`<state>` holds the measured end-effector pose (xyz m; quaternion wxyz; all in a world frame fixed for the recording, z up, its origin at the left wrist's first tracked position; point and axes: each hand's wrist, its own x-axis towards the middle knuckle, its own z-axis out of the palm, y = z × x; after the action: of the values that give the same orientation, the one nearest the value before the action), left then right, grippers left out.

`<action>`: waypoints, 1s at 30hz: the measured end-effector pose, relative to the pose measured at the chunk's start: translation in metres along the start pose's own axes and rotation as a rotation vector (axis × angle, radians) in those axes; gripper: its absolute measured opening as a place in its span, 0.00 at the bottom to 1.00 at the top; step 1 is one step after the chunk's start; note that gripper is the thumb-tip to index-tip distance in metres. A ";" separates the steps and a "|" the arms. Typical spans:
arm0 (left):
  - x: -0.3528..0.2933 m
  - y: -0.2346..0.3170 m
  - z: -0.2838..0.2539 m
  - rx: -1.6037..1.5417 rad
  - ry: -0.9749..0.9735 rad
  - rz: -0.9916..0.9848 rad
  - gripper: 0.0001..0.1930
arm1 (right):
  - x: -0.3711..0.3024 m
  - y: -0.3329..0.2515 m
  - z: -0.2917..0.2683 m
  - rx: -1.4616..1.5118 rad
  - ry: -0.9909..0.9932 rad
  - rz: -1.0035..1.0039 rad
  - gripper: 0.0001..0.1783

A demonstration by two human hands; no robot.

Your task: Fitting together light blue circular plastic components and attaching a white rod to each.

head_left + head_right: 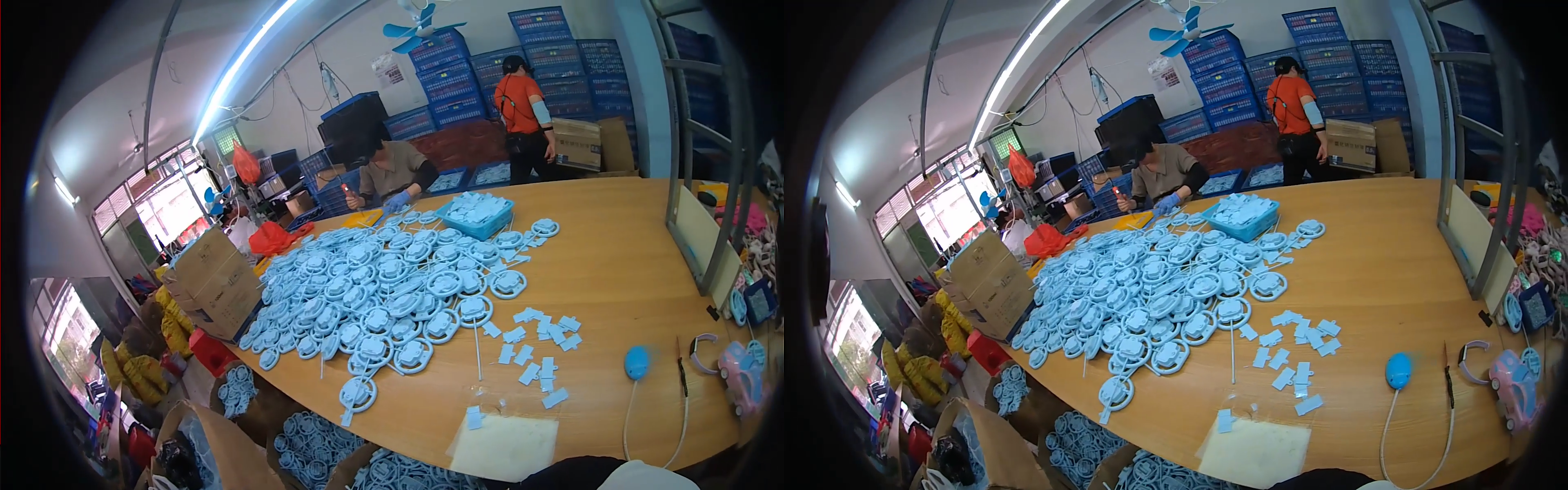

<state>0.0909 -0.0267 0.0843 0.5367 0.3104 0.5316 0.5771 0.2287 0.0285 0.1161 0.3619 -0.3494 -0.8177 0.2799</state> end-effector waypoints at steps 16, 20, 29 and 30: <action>0.037 -0.042 -0.003 0.048 -0.062 -0.012 0.19 | 0.004 -0.003 0.001 0.291 -0.067 -0.033 0.10; 0.042 -0.041 0.022 0.022 -0.107 0.011 0.19 | 0.004 -0.002 -0.007 0.272 0.025 -0.070 0.09; 0.026 -0.010 0.050 0.015 -0.050 0.110 0.19 | -0.005 -0.001 -0.006 0.162 -0.048 -0.102 0.08; 0.017 0.038 0.081 0.021 0.026 0.103 0.19 | 0.000 -0.004 -0.009 0.157 -0.038 -0.169 0.09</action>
<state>0.1512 0.0178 0.1365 0.4960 0.3354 0.5278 0.6024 0.2344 0.0275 0.1238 0.3949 -0.2444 -0.8264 0.3184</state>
